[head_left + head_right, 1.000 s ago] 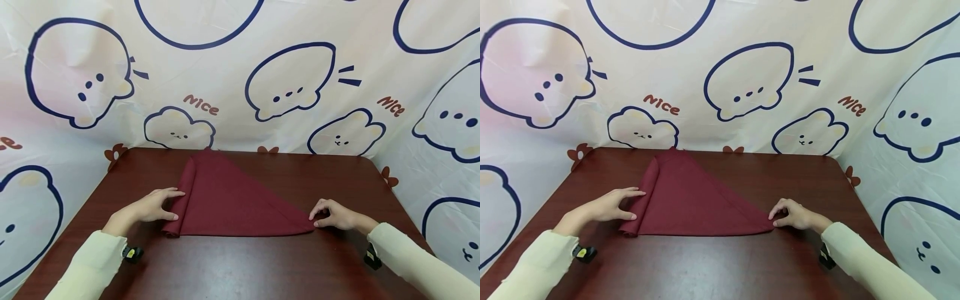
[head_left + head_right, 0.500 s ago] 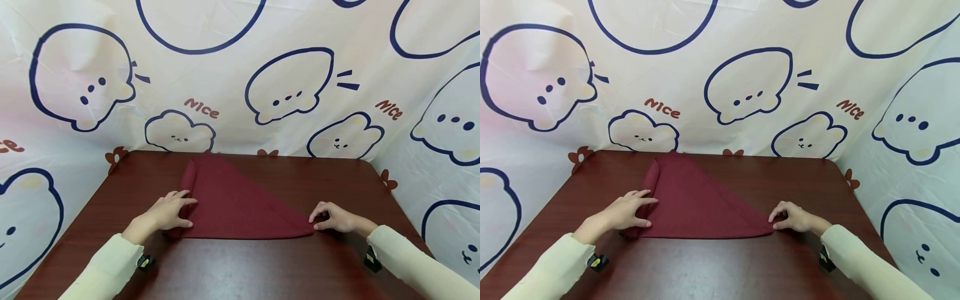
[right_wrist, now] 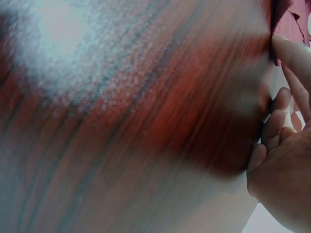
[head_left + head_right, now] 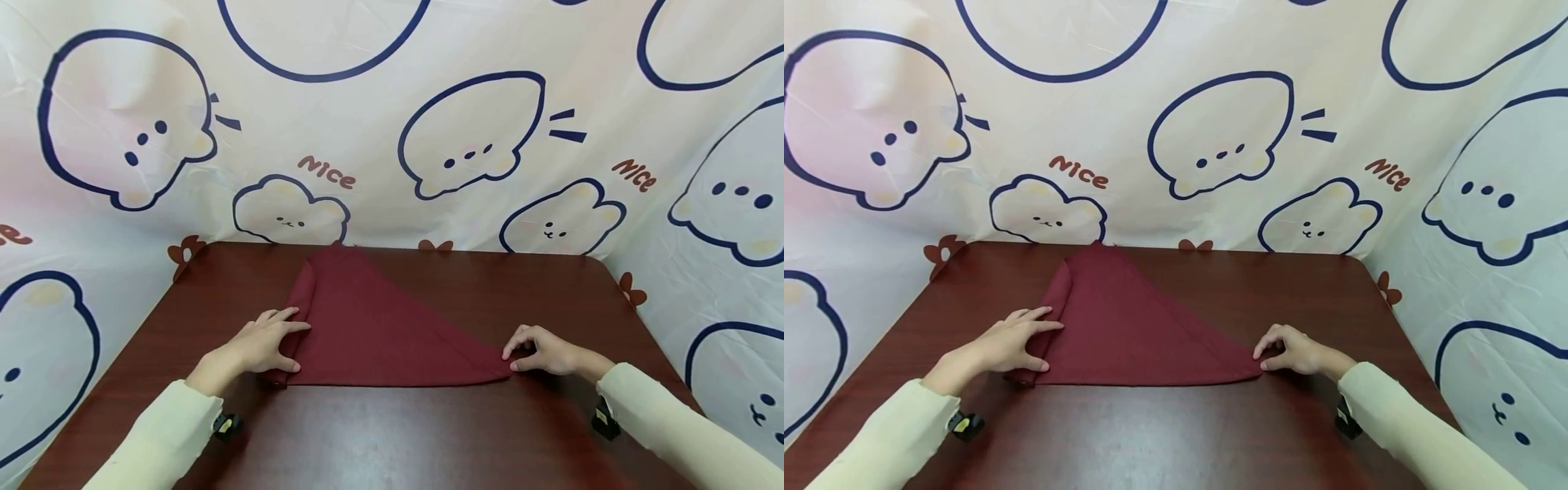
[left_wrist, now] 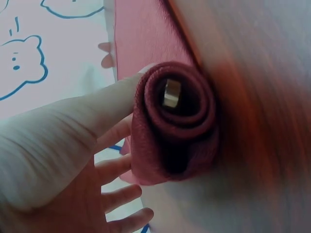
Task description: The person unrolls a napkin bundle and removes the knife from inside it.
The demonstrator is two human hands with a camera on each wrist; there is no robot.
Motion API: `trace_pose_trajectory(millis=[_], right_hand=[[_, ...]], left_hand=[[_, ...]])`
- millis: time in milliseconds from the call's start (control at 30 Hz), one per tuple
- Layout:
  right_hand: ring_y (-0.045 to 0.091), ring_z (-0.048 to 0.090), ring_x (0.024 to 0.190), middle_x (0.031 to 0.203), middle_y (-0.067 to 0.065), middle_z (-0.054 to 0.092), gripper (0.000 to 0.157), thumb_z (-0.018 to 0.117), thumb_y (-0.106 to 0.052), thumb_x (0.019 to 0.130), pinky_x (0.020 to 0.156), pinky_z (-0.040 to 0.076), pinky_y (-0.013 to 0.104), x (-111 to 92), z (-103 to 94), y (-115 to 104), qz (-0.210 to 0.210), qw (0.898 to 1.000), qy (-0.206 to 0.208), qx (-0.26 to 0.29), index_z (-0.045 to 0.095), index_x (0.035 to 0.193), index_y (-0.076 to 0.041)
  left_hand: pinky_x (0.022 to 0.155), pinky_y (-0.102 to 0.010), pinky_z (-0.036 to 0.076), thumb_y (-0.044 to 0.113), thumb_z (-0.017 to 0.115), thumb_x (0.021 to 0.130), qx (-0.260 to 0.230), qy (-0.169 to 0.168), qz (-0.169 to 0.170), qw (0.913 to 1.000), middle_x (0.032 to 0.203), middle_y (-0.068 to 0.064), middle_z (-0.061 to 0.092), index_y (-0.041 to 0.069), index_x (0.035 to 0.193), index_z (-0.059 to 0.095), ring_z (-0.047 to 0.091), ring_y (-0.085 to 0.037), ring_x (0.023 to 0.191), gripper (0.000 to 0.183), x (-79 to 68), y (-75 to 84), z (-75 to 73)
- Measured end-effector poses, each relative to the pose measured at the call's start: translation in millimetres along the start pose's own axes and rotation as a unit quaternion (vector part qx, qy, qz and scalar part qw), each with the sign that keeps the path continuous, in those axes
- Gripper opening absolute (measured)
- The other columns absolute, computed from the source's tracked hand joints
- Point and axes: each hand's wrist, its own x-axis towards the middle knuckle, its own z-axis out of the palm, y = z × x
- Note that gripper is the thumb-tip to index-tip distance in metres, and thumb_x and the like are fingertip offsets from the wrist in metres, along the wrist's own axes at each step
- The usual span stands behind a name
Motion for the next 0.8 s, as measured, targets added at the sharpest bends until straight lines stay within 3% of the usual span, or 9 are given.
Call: trace_pose_trajectory(millis=[433, 800], right_hand=[[0.005, 0.050, 0.091, 0.098, 0.007, 0.063, 0.013, 0.079, -0.017, 0.087, 0.079, 0.040, 0.024, 2.2, -1.6, 0.3, -0.002, 1.000, 0.006, -0.005, 0.077, 0.098, -0.011], [0.007, 0.051, 0.092, 0.099, 0.007, 0.063, 0.013, 0.079, -0.018, 0.088, 0.080, 0.042, 0.024, 1.6, -0.3, 2.2, -0.006, 1.000, 0.004, -0.006, 0.077, 0.099, -0.013]], left_hand=[[0.102, -0.075, 0.036, 0.029, 0.089, 0.075, -0.042, -0.031, -0.007, 0.9986, 0.155, -0.032, 0.038, 0.010, 0.143, 0.057, 0.031, -0.058, 0.138, 0.077, -7.9, -29.2, -22.8], [0.104, -0.073, 0.038, 0.015, 0.086, 0.078, -0.075, -0.036, -0.010, 0.9965, 0.151, -0.039, 0.037, 0.003, 0.145, 0.052, 0.033, -0.060, 0.136, 0.076, -17.3, -47.2, -23.2]])
